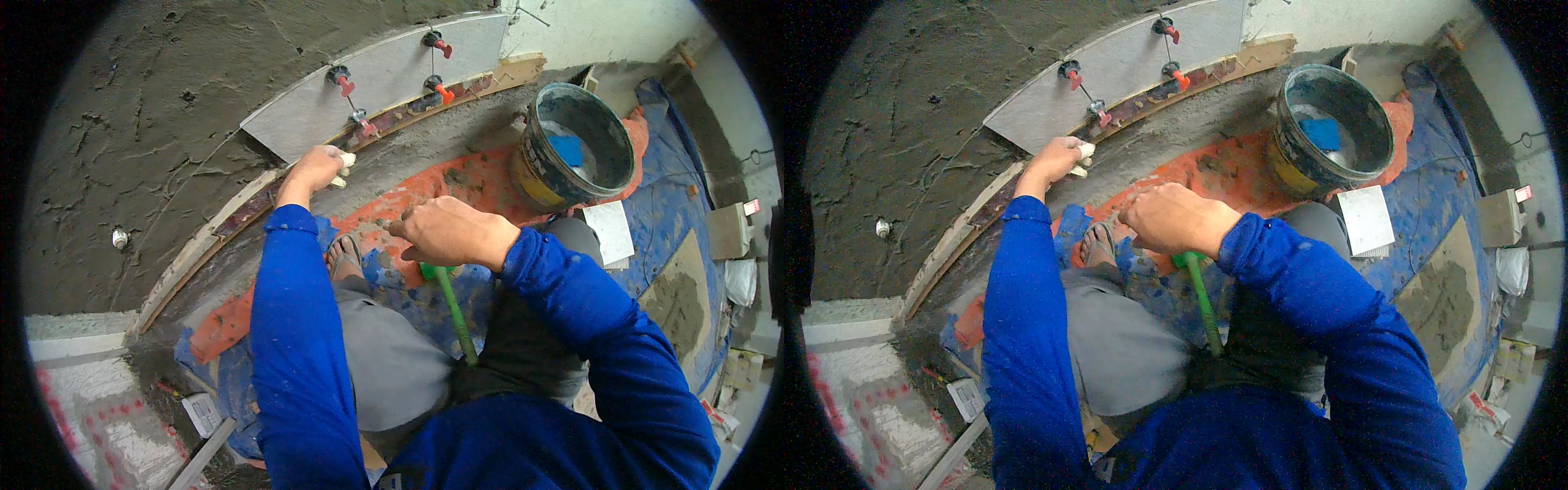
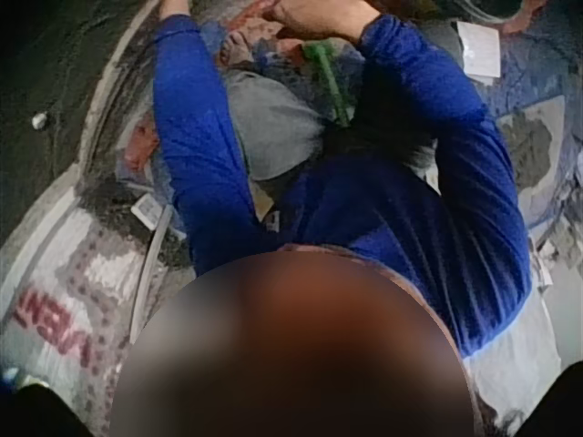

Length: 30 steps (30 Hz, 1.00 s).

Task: The person installs a wall tile by applying mortar with a trowel, positioning the tile, and tapping it into place with a rubber mallet. The person uses tile leveling clips and spacers to align the tile and repeatedly checks the fit while seated on the floor.

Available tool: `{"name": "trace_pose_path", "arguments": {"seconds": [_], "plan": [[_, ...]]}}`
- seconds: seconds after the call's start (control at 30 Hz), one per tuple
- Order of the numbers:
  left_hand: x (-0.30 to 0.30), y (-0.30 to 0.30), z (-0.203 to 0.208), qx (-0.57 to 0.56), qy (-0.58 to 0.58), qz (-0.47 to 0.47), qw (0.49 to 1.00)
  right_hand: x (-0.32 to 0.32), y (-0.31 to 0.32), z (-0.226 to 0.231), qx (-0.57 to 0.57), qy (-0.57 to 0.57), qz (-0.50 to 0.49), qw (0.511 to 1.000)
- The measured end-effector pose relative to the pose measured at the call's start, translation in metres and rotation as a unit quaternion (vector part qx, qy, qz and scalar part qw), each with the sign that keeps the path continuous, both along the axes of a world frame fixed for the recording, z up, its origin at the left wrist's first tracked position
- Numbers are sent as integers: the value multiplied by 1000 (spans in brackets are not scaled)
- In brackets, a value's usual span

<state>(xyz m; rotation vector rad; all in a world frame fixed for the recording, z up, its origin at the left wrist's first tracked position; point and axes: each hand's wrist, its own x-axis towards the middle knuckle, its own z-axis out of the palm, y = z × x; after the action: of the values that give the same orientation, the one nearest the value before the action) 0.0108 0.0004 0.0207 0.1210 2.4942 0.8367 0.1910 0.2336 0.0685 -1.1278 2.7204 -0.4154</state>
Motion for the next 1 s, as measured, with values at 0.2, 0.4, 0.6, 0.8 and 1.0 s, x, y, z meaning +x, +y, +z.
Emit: {"name": "trace_pose_path", "arguments": {"seconds": [0.2, 0.4, 0.6, 0.8, 1.0], "plan": [[-1, -2, -1, 17, 0, -16, 1000, 1, -2, 2, 28, -10, 0, 1000], [-3, -5, -3, 6, 18, -20, 1000, 1, -4, 1, 23, -4, 4, 1000], [1, -2, 4, 16, -16, 17, 1000, 1, -7, -1, 45, -19, 2, 999], [1, -2, 2, 19, -31, 22, 999, 0, -7, -2, 55, -31, -1, 998], [0, -2, 1, 15, -32, 30, 999, 1, -7, -2, 46, -15, 7, 999]]}}
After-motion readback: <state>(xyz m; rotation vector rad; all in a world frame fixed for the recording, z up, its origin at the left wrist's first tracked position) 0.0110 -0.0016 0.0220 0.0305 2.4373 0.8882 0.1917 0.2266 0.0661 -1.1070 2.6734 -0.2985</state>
